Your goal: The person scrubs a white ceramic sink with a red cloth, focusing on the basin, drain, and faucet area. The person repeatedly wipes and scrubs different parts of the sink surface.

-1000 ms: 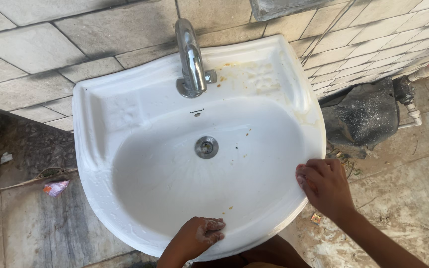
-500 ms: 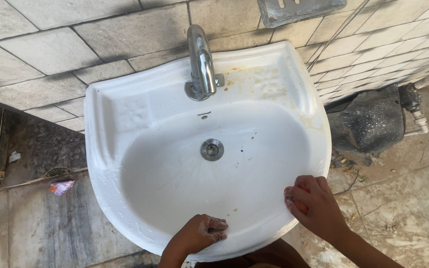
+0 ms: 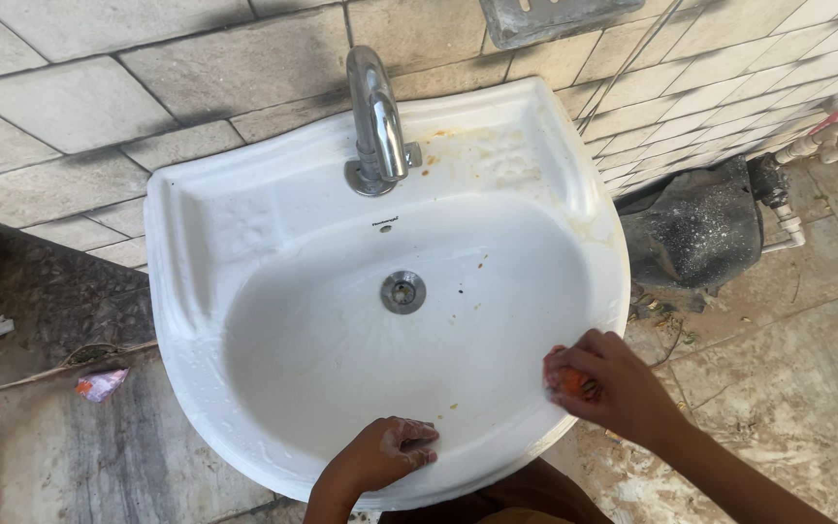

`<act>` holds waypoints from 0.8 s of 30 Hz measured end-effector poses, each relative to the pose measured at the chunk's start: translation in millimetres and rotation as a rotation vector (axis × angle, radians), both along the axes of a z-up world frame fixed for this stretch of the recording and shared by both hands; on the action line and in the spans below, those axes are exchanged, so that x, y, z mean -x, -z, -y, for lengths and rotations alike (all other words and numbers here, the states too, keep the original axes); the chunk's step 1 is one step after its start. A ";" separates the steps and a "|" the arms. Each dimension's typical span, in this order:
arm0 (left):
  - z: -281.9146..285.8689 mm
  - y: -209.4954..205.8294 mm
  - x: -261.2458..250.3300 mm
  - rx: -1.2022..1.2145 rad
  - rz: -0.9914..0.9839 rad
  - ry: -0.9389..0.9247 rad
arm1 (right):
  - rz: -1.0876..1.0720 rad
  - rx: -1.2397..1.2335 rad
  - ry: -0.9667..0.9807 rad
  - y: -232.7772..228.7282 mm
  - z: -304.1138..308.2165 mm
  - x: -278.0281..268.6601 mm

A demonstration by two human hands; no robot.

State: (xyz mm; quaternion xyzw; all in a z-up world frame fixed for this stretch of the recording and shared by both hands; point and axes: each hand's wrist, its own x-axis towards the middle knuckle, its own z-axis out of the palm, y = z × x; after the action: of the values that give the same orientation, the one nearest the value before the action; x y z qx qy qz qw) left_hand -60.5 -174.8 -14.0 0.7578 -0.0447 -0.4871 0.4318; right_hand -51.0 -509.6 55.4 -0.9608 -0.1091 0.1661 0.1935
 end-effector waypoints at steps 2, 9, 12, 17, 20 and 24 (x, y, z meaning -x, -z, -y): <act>4.5 -5.1 1.6 -0.035 0.012 0.053 | 0.023 0.205 0.061 2.3 7.5 0.7; 7.1 -4.5 2.6 -0.046 0.057 0.099 | 0.424 -0.429 -0.276 25.9 -104.8 57.0; 6.6 -5.6 3.0 -0.057 0.024 0.092 | 0.436 -0.396 -0.394 27.8 -54.0 50.2; 8.7 -8.8 1.2 -0.076 0.001 0.123 | 0.532 -0.135 -0.029 27.4 62.9 -6.5; 8.0 -11.5 -2.6 -0.099 -0.028 0.136 | 0.618 -0.199 -0.089 46.4 26.8 9.4; 12.3 -12.0 -6.2 -0.092 -0.053 0.135 | 0.690 -0.309 -0.114 46.3 -51.9 59.1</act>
State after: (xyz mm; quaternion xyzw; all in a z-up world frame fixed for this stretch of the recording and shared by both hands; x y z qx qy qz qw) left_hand -54.4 -187.1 -2.0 0.7589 -0.0619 -0.5364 0.3640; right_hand -110.1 -457.6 9.1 -0.9121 -0.2449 -0.1751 0.2785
